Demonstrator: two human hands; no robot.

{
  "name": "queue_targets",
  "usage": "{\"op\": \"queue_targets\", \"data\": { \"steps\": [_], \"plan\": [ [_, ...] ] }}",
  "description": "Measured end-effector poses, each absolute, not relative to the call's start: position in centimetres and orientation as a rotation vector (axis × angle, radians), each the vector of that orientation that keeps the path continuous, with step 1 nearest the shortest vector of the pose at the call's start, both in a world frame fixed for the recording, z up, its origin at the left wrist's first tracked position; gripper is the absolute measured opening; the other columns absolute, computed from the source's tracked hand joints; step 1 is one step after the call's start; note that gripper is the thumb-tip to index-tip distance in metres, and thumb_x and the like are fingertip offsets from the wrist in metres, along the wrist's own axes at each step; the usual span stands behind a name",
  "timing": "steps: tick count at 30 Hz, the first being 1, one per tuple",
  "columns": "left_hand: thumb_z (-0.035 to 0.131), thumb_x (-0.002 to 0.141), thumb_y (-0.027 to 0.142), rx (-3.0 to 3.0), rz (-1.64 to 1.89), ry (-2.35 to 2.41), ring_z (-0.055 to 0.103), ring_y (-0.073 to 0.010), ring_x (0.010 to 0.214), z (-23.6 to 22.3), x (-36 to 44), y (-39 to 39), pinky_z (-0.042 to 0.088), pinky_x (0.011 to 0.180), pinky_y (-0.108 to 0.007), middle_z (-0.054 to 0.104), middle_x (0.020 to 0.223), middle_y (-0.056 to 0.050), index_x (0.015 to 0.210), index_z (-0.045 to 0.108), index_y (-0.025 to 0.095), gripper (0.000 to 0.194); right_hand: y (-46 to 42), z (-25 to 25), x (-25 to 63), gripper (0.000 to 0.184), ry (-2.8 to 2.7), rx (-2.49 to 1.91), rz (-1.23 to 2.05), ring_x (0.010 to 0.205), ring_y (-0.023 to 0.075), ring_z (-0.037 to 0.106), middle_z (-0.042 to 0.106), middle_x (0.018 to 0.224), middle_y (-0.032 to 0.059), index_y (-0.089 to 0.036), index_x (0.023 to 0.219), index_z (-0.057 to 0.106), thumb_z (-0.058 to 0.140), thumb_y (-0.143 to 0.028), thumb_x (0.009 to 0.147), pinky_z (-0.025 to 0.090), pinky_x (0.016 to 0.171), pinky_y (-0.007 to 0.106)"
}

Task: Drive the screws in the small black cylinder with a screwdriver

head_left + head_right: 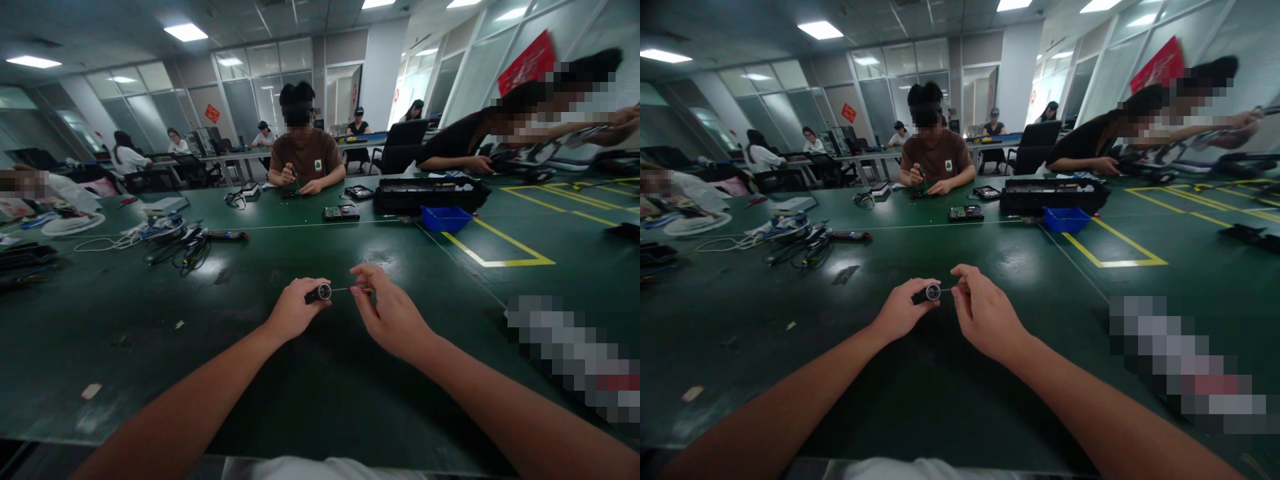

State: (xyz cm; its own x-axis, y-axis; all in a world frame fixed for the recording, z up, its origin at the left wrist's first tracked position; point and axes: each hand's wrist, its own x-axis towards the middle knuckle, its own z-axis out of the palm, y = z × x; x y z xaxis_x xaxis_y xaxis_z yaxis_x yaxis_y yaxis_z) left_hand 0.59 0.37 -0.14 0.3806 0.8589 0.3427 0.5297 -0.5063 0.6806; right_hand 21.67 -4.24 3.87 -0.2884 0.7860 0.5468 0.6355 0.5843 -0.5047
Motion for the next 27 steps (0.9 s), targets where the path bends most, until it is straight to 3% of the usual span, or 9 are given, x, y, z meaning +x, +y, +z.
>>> {"op": "queue_targets", "data": {
  "steps": [2, 8, 11, 14, 19, 23, 27],
  "plan": [
    [0.073, 0.083, 0.024, 2.187, 0.937, 1.199, 0.061, -0.0237, 0.11, -0.12, 0.57, 0.35, 0.042, 0.102, -0.042, 0.069, 0.116, -0.004, 0.118, 0.067, 0.027, 0.036, -4.17, 4.01, 21.71, 0.024, -2.03, -1.151, 0.265, 0.085, 0.0214, 0.067, 0.068, 0.096, 0.0083, -0.019, 0.121, 0.046, 0.045, -0.023, 0.097, 0.051, 0.073, 0.035],
    [0.074, 0.082, 0.026, 2.222, 0.895, 1.208, 0.061, -0.0254, 0.109, -0.06, 0.67, 0.14, 0.039, 0.105, -0.047, 0.07, 0.114, -0.004, 0.116, 0.069, 0.028, 0.035, -3.85, 4.57, 22.01, 0.022, -2.041, -1.273, 0.256, 0.057, 0.0163, 0.059, 0.066, 0.074, 0.0008, -0.021, 0.11, 0.054, 0.038, -0.033, 0.102, 0.041, 0.054, 0.03],
    [0.073, 0.083, 0.026, 2.219, 0.889, 1.211, 0.061, -0.0255, 0.109, 0.03, 0.65, 0.1, 0.039, 0.105, -0.047, 0.07, 0.114, -0.004, 0.117, 0.068, 0.029, 0.035, -3.91, 4.63, 22.01, 0.021, -2.022, -1.199, 0.27, 0.064, 0.0178, 0.062, 0.066, 0.08, 0.0027, -0.02, 0.119, 0.048, 0.04, -0.028, 0.101, 0.045, 0.06, 0.031],
    [0.074, 0.083, 0.026, 2.207, 0.916, 1.219, 0.06, -0.0257, 0.109, 0.07, 0.55, 0.13, 0.041, 0.103, -0.046, 0.07, 0.115, -0.004, 0.118, 0.068, 0.029, 0.036, -4.02, 4.79, 21.94, 0.014, -2.02, -1.153, 0.3, 0.075, 0.0199, 0.064, 0.065, 0.086, 0.0048, -0.021, 0.112, 0.047, 0.041, -0.024, 0.099, 0.048, 0.067, 0.033],
    [0.073, 0.083, 0.027, 2.211, 0.914, 1.237, 0.06, -0.0259, 0.108, 0.03, 0.48, 0.15, 0.039, 0.105, -0.048, 0.07, 0.115, -0.004, 0.119, 0.068, 0.029, 0.036, -3.82, 4.79, 21.89, 0.019, -2.01, -1.246, 0.335, 0.063, 0.0177, 0.061, 0.063, 0.075, 0.0013, -0.022, 0.099, 0.052, 0.036, -0.032, 0.103, 0.042, 0.058, 0.031],
    [0.073, 0.083, 0.028, 2.211, 0.907, 1.242, 0.06, -0.0259, 0.11, 0.01, 0.58, 0.12, 0.037, 0.107, -0.05, 0.069, 0.116, -0.004, 0.119, 0.067, 0.029, 0.036, -3.78, 4.33, 21.91, 0.015, -1.897, -1.182, 0.384, 0.074, 0.019, 0.065, 0.066, 0.088, 0.0045, -0.021, 0.111, 0.049, 0.043, -0.027, 0.099, 0.046, 0.065, 0.032],
    [0.073, 0.083, 0.027, 2.2, 0.917, 1.27, 0.06, -0.0262, 0.109, 0.06, 0.68, 0.07, 0.037, 0.108, -0.051, 0.069, 0.116, -0.004, 0.119, 0.067, 0.028, 0.037, -3.5, 3.97, 22.01, 0.015, -1.775, -1.166, 0.536, 0.079, 0.0191, 0.064, 0.066, 0.087, 0.0041, -0.021, 0.101, 0.057, 0.049, -0.033, 0.098, 0.048, 0.069, 0.032]
  ]
}}
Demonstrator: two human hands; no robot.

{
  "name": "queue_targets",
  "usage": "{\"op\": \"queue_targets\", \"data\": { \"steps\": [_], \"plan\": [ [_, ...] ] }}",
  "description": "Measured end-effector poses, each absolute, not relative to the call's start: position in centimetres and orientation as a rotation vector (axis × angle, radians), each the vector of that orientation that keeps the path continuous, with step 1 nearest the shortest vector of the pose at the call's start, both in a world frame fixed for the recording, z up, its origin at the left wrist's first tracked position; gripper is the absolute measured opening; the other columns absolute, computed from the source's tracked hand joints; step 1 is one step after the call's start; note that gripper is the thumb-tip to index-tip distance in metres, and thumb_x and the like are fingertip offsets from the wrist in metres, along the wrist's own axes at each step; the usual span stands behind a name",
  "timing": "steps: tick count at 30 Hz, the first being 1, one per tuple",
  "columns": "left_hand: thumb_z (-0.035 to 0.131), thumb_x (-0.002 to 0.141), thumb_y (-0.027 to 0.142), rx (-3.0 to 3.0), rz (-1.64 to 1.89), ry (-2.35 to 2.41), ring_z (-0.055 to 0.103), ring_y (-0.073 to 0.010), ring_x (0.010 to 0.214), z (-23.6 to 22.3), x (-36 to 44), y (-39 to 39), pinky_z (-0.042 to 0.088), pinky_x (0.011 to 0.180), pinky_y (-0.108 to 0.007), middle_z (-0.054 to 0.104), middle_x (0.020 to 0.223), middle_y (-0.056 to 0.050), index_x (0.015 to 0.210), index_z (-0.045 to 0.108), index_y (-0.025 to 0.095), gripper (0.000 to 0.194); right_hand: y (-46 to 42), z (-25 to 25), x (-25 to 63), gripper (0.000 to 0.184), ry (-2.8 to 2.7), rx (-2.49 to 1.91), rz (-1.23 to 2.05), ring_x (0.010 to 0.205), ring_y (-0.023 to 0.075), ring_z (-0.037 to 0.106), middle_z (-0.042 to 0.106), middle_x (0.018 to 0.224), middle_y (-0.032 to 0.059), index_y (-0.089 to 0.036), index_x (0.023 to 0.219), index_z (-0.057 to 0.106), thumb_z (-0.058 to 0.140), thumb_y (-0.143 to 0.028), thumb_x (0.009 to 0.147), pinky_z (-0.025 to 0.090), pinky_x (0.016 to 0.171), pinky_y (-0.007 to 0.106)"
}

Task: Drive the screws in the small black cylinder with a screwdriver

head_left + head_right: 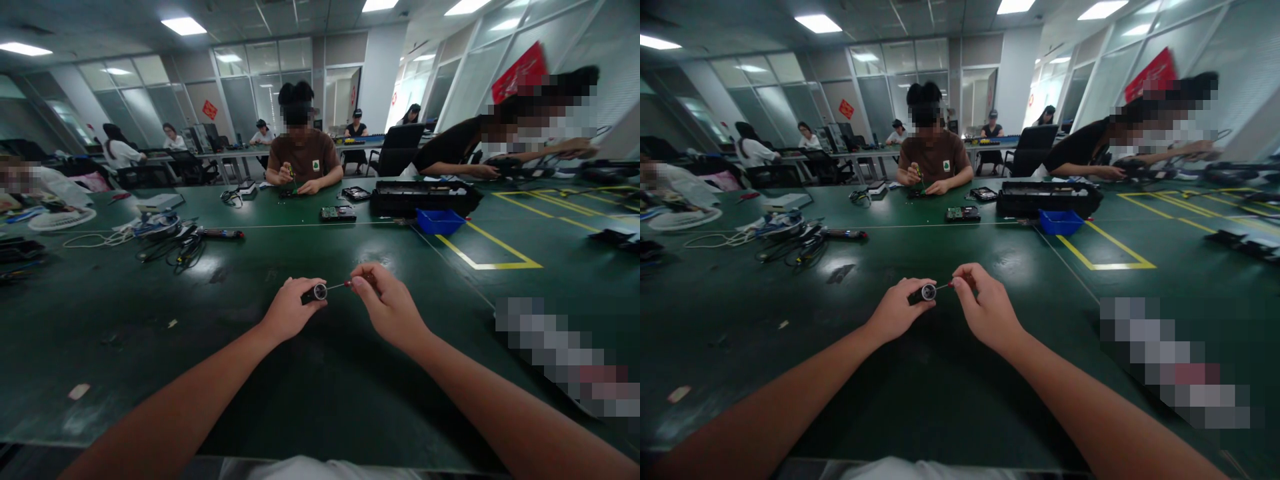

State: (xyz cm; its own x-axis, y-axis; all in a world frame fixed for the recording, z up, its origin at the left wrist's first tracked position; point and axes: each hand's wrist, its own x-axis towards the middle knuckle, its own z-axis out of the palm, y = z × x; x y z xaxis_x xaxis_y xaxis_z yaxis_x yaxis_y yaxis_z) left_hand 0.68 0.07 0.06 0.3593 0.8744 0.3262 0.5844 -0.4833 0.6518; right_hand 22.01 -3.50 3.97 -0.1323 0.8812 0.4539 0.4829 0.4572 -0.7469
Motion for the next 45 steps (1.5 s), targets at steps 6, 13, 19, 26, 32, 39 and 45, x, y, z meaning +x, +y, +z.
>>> {"op": "queue_targets", "data": {
  "steps": [6, 13, 19, 26, 32, 39, 45],
  "plan": [
    [0.071, 0.086, 0.024, 2.287, 0.947, 1.231, 0.058, -0.024, 0.115, 0.7, 0.6, 0.1, 0.029, 0.114, -0.054, 0.068, 0.12, -0.004, 0.12, 0.065, 0.027, 0.035, -1.3, 2.9, 22.4, 0.029, -1.238, -1.088, 1.07, 0.063, 0.0157, 0.056, 0.06, 0.073, 0.0008, -0.02, 0.087, 0.058, 0.05, -0.047, 0.094, 0.048, 0.061, 0.031],
    [0.072, 0.085, 0.027, 2.272, 0.907, 1.311, 0.059, -0.0253, 0.11, 1.0, 0.4, 0.2, 0.033, 0.111, -0.054, 0.069, 0.116, -0.004, 0.119, 0.066, 0.026, 0.034, -1.8, 3.2, 22.4, 0.026, -1.369, -1.121, 0.818, 0.068, 0.0158, 0.058, 0.062, 0.077, 0.0014, -0.021, 0.091, 0.058, 0.049, -0.044, 0.096, 0.048, 0.066, 0.031],
    [0.072, 0.086, 0.03, 2.288, 0.89, 1.282, 0.06, -0.0247, 0.109, 0.7, 0.5, 0.0, 0.03, 0.112, -0.055, 0.069, 0.116, -0.002, 0.121, 0.065, 0.028, 0.036, -3.0, 3.5, 22.0, 0.023, -1.619, -1.174, 0.619, 0.073, 0.0171, 0.061, 0.064, 0.077, 0.0017, -0.021, 0.097, 0.057, 0.045, -0.04, 0.099, 0.046, 0.067, 0.031],
    [0.073, 0.085, 0.028, 2.257, 0.882, 1.293, 0.06, -0.0252, 0.109, 0.9, 0.5, 0.0, 0.027, 0.114, -0.057, 0.07, 0.116, -0.002, 0.12, 0.065, 0.027, 0.036, -3.0, 3.5, 22.1, 0.028, -1.678, -1.247, 0.511, 0.062, 0.0154, 0.059, 0.063, 0.07, -0.0003, -0.021, 0.096, 0.062, 0.048, -0.045, 0.099, 0.042, 0.058, 0.028],
    [0.072, 0.085, 0.028, 2.246, 0.869, 1.282, 0.061, -0.0253, 0.108, 0.9, 0.5, 0.0, 0.026, 0.114, -0.058, 0.069, 0.119, -0.002, 0.121, 0.065, 0.028, 0.037, -3.0, 3.6, 22.2, 0.029, -1.641, -1.285, 0.468, 0.064, 0.0164, 0.062, 0.065, 0.071, 0.0004, -0.02, 0.096, 0.062, 0.047, -0.044, 0.099, 0.043, 0.059, 0.028],
    [0.072, 0.086, 0.03, 2.257, 0.858, 1.293, 0.061, -0.0253, 0.105, 0.9, 0.5, 0.0, 0.037, 0.106, -0.051, 0.069, 0.118, -0.003, 0.122, 0.065, 0.027, 0.037, -2.9, 3.7, 22.2, 0.028, -1.655, -1.314, 0.442, 0.061, 0.0156, 0.06, 0.064, 0.069, 0.0, -0.02, 0.093, 0.062, 0.047, -0.043, 0.099, 0.042, 0.057, 0.028],
    [0.073, 0.084, 0.029, 2.278, 0.896, 1.227, 0.062, -0.0222, 0.104, 0.2, 0.2, 0.3, 0.045, 0.092, -0.037, 0.07, 0.113, -0.001, 0.12, 0.066, 0.028, 0.036, -3.1, 3.8, 22.2, 0.027, -1.724, -1.276, 0.506, 0.058, 0.0153, 0.059, 0.063, 0.066, -0.0006, -0.021, 0.093, 0.061, 0.048, -0.044, 0.098, 0.042, 0.055, 0.027]
  ]
}}
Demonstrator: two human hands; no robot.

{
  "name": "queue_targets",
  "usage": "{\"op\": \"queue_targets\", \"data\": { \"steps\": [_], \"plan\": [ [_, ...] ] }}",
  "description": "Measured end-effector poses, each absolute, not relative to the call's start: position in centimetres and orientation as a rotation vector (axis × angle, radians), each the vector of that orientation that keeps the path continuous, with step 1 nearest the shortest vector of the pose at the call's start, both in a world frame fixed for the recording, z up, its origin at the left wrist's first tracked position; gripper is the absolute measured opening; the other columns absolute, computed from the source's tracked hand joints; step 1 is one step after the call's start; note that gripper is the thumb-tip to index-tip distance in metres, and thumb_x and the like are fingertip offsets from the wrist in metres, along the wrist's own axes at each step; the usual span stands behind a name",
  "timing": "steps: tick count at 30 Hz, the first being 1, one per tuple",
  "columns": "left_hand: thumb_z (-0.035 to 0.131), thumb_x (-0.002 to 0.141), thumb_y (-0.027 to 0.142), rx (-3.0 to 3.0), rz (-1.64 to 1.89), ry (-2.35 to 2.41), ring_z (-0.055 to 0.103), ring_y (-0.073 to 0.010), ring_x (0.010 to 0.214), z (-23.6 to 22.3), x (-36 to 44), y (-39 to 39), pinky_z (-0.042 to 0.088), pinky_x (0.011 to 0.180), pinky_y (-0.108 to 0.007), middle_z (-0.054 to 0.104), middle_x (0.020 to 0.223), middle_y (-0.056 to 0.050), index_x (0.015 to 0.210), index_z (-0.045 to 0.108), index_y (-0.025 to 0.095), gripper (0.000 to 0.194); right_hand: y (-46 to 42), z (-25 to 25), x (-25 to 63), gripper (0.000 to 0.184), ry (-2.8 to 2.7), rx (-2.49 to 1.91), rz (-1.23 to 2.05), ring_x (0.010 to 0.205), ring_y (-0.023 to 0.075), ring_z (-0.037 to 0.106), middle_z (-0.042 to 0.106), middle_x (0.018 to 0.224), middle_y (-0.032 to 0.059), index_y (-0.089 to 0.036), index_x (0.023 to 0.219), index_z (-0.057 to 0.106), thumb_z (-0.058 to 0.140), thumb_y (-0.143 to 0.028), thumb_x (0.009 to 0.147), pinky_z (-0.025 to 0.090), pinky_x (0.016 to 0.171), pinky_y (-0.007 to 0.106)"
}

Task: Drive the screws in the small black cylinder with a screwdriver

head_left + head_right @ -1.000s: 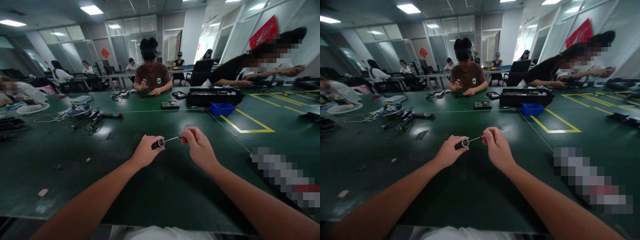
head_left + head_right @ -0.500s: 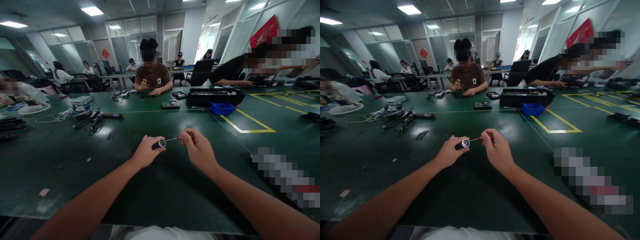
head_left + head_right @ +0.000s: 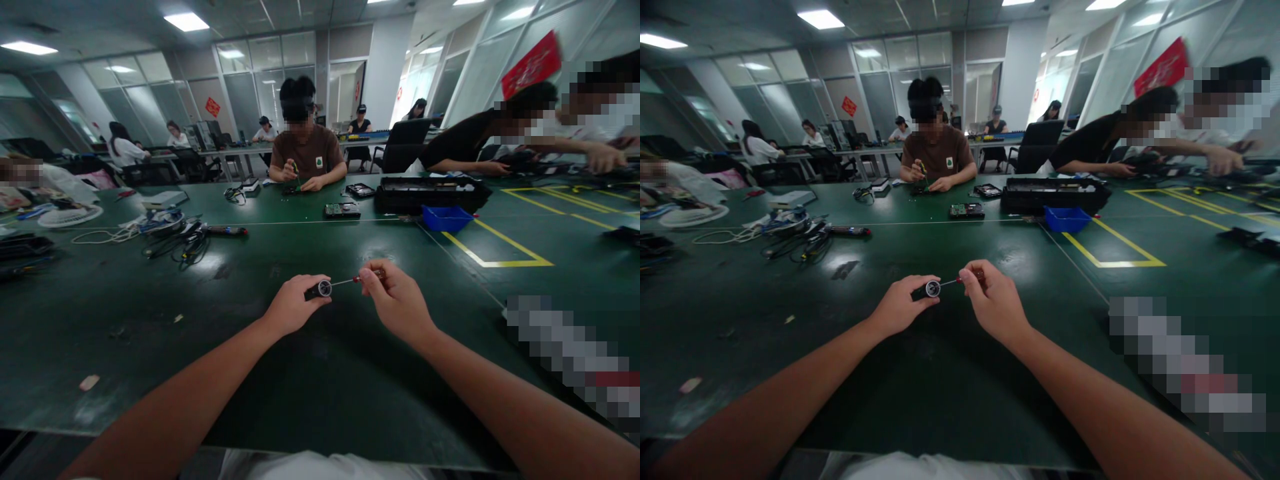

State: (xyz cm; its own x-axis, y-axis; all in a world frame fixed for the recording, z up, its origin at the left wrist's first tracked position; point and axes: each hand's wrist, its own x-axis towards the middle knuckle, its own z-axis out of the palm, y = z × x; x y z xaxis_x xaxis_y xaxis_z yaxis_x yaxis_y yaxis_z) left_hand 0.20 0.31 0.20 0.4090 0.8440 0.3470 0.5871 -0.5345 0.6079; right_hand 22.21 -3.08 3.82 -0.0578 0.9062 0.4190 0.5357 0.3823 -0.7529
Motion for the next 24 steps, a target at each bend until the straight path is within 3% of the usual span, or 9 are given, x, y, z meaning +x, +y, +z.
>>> {"op": "queue_targets", "data": {
  "steps": [9, 17, 24],
  "plan": [
    [0.073, 0.085, 0.029, 2.275, 0.901, 1.241, 0.062, -0.0223, 0.104, 0.21, 0.17, 0.42, 0.047, 0.093, -0.038, 0.07, 0.112, -0.002, 0.12, 0.067, 0.027, 0.036, -2.89, 3.36, 22.55, 0.025, -1.769, -1.217, 0.558, 0.063, 0.0153, 0.06, 0.062, 0.071, -0.0005, -0.021, 0.095, 0.058, 0.043, -0.04, 0.101, 0.042, 0.058, 0.027],
    [0.072, 0.085, 0.028, 2.243, 0.919, 1.251, 0.061, -0.0233, 0.109, 0.2, 0.07, 0.44, 0.046, 0.098, -0.041, 0.069, 0.115, -0.004, 0.122, 0.066, 0.026, 0.038, -3.77, 4.19, 22.09, 0.018, -1.926, -1.183, 0.4, 0.058, 0.015, 0.056, 0.062, 0.07, -0.0002, -0.021, 0.096, 0.056, 0.043, -0.034, 0.1, 0.039, 0.056, 0.028],
    [0.074, 0.084, 0.028, 2.282, 0.913, 1.216, 0.062, -0.0222, 0.107, 0.32, 0.25, 0.31, 0.047, 0.096, -0.038, 0.069, 0.113, -0.003, 0.122, 0.065, 0.026, 0.039, -2.91, 3.38, 21.97, 0.026, -1.647, -1.311, 0.494, 0.063, 0.0164, 0.061, 0.063, 0.069, -0.0002, -0.021, 0.093, 0.058, 0.044, -0.042, 0.1, 0.043, 0.059, 0.029]
  ]
}}
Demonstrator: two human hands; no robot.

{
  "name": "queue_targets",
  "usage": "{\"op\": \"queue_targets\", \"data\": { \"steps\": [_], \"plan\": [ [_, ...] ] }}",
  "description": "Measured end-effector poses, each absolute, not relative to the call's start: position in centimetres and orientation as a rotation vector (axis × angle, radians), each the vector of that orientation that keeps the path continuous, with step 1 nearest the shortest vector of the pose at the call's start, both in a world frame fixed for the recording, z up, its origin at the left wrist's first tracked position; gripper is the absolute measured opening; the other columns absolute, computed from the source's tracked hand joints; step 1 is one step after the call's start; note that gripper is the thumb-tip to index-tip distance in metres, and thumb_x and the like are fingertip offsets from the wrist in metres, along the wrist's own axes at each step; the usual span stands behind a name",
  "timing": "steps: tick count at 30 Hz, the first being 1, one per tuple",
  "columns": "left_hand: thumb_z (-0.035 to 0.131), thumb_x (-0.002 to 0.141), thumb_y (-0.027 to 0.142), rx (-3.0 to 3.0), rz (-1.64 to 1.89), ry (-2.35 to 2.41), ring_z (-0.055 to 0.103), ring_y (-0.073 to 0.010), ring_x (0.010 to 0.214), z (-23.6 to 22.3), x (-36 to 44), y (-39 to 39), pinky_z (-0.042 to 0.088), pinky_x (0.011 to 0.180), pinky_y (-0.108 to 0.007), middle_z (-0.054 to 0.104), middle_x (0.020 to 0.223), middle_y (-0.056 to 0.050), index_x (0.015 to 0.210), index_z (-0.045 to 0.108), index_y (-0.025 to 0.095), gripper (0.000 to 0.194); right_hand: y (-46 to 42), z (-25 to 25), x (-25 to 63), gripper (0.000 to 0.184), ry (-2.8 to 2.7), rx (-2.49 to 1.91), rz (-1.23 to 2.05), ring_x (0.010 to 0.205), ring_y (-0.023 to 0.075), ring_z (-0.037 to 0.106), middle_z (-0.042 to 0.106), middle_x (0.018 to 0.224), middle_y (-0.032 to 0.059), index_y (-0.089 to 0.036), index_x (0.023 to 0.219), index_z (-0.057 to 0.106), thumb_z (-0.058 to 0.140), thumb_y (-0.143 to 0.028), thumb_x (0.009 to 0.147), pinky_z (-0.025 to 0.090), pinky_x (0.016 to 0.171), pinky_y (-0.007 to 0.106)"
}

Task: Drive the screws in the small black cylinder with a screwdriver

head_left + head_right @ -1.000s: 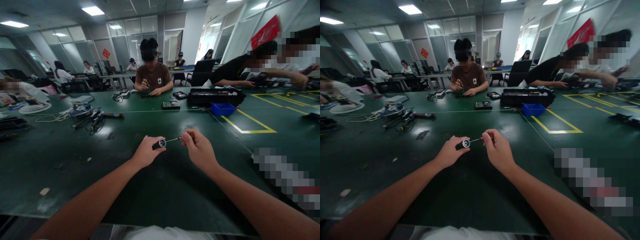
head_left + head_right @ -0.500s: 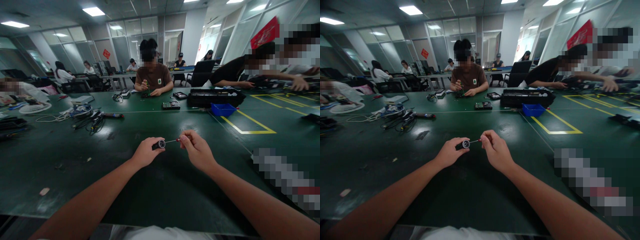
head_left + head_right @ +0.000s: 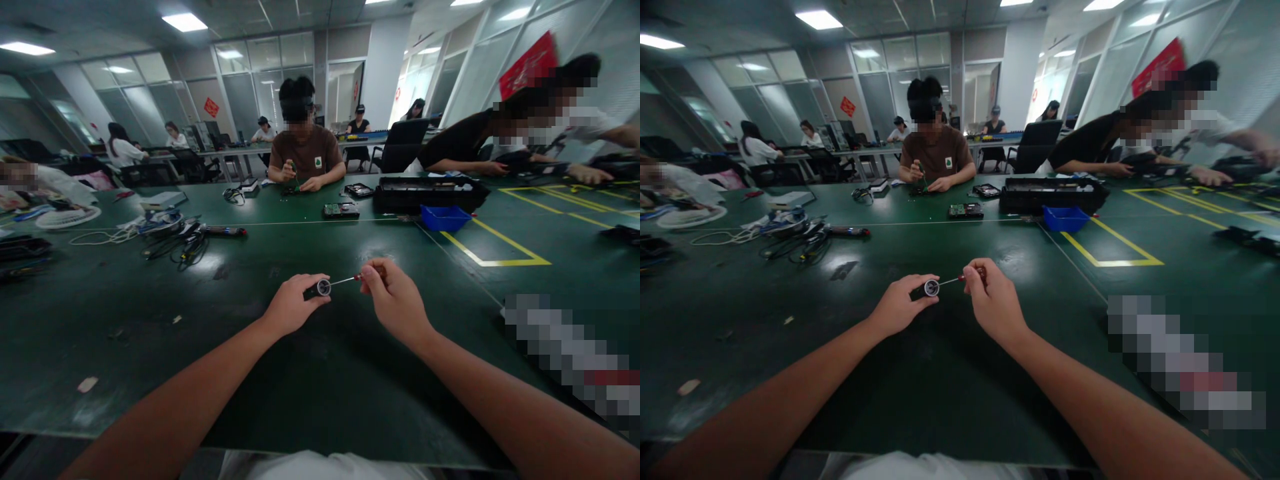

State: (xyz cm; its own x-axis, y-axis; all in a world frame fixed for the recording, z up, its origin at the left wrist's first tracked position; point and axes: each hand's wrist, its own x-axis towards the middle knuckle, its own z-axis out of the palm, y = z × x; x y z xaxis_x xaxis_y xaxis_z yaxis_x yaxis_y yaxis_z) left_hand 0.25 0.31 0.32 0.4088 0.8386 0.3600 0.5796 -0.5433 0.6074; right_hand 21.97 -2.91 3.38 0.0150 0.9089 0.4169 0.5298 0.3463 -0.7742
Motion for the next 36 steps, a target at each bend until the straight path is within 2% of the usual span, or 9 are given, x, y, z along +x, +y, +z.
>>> {"op": "queue_targets", "data": {
  "steps": [8, 11, 14, 17, 20, 23, 29, 33, 36],
  "plan": [
    [0.073, 0.084, 0.03, 2.275, 0.903, 1.234, 0.062, -0.0232, 0.106, 0.3, 0.2, 0.2, 0.047, 0.095, -0.039, 0.07, 0.114, -0.004, 0.122, 0.066, 0.026, 0.039, -3.1, 3.6, 22.1, 0.039, -1.716, -1.338, 0.428, 0.049, 0.0154, 0.055, 0.059, 0.058, -0.0016, -0.02, 0.091, 0.067, 0.045, -0.052, 0.098, 0.037, 0.05, 0.028],
    [0.074, 0.084, 0.03, 2.283, 0.876, 1.243, 0.061, -0.0236, 0.106, 0.4, 0.2, 0.2, 0.046, 0.095, -0.039, 0.07, 0.114, -0.004, 0.122, 0.066, 0.026, 0.039, -3.4, 3.8, 22.1, 0.042, -1.765, -1.326, 0.367, 0.052, 0.0167, 0.057, 0.061, 0.059, -0.0004, -0.022, 0.089, 0.069, 0.041, -0.052, 0.099, 0.037, 0.051, 0.029],
    [0.074, 0.084, 0.029, 2.294, 0.87, 1.248, 0.062, -0.0233, 0.106, 0.4, 0.2, 0.2, 0.046, 0.094, -0.038, 0.07, 0.114, -0.003, 0.121, 0.067, 0.027, 0.038, -3.5, 3.9, 22.0, 0.038, -1.808, -1.337, 0.32, 0.056, 0.0176, 0.06, 0.065, 0.064, 0.0015, -0.022, 0.09, 0.068, 0.041, -0.046, 0.1, 0.038, 0.054, 0.029],
    [0.073, 0.085, 0.03, 2.298, 0.863, 1.254, 0.062, -0.0234, 0.104, 0.3, 0.2, 0.3, 0.047, 0.093, -0.039, 0.07, 0.113, -0.003, 0.12, 0.067, 0.027, 0.036, -3.6, 4.0, 21.9, 0.028, -1.854, -1.309, 0.316, 0.058, 0.0174, 0.06, 0.069, 0.075, 0.0035, -0.021, 0.099, 0.064, 0.041, -0.037, 0.1, 0.04, 0.056, 0.03],
    [0.072, 0.085, 0.03, 2.297, 0.872, 1.242, 0.062, -0.0232, 0.104, 0.3, 0.1, 0.3, 0.047, 0.093, -0.038, 0.07, 0.112, -0.003, 0.121, 0.066, 0.027, 0.036, -3.6, 4.1, 22.0, 0.024, -1.917, -1.256, 0.324, 0.061, 0.0177, 0.06, 0.069, 0.08, 0.0039, -0.019, 0.111, 0.059, 0.04, -0.029, 0.099, 0.041, 0.058, 0.03],
    [0.074, 0.084, 0.029, 2.295, 0.883, 1.241, 0.062, -0.0228, 0.104, 0.3, 0.1, 0.3, 0.047, 0.093, -0.037, 0.07, 0.111, -0.002, 0.12, 0.066, 0.027, 0.037, -3.7, 4.2, 22.2, 0.024, -1.961, -1.239, 0.332, 0.069, 0.0187, 0.062, 0.068, 0.083, 0.0042, -0.019, 0.11, 0.06, 0.041, -0.023, 0.097, 0.043, 0.062, 0.03],
    [0.073, 0.084, 0.03, 2.309, 0.876, 1.231, 0.062, -0.0228, 0.104, 0.0, 0.1, 0.5, 0.047, 0.094, -0.038, 0.07, 0.112, -0.004, 0.12, 0.067, 0.027, 0.036, -3.6, 4.3, 22.1, 0.033, -1.948, -1.309, 0.374, 0.061, 0.0171, 0.061, 0.068, 0.074, 0.0017, -0.022, 0.097, 0.066, 0.039, -0.038, 0.101, 0.04, 0.057, 0.03],
    [0.074, 0.083, 0.03, 2.33, 0.867, 1.225, 0.062, -0.0228, 0.103, -0.1, 0.1, 0.5, 0.047, 0.093, -0.038, 0.07, 0.111, -0.004, 0.119, 0.067, 0.026, 0.036, -3.5, 4.2, 22.0, 0.029, -1.956, -1.288, 0.383, 0.056, 0.0162, 0.058, 0.07, 0.079, 0.0029, -0.021, 0.117, 0.06, 0.041, -0.034, 0.1, 0.041, 0.054, 0.03],
    [0.074, 0.084, 0.029, 2.327, 0.874, 1.233, 0.062, -0.0226, 0.104, 0.0, 0.0, 0.5, 0.047, 0.094, -0.037, 0.07, 0.112, -0.003, 0.12, 0.067, 0.026, 0.037, -3.8, 4.2, 22.0, 0.033, -2.009, -1.23, 0.413, 0.062, 0.0182, 0.061, 0.068, 0.079, 0.003, -0.02, 0.128, 0.052, 0.043, -0.03, 0.099, 0.044, 0.057, 0.031]
  ]
}}
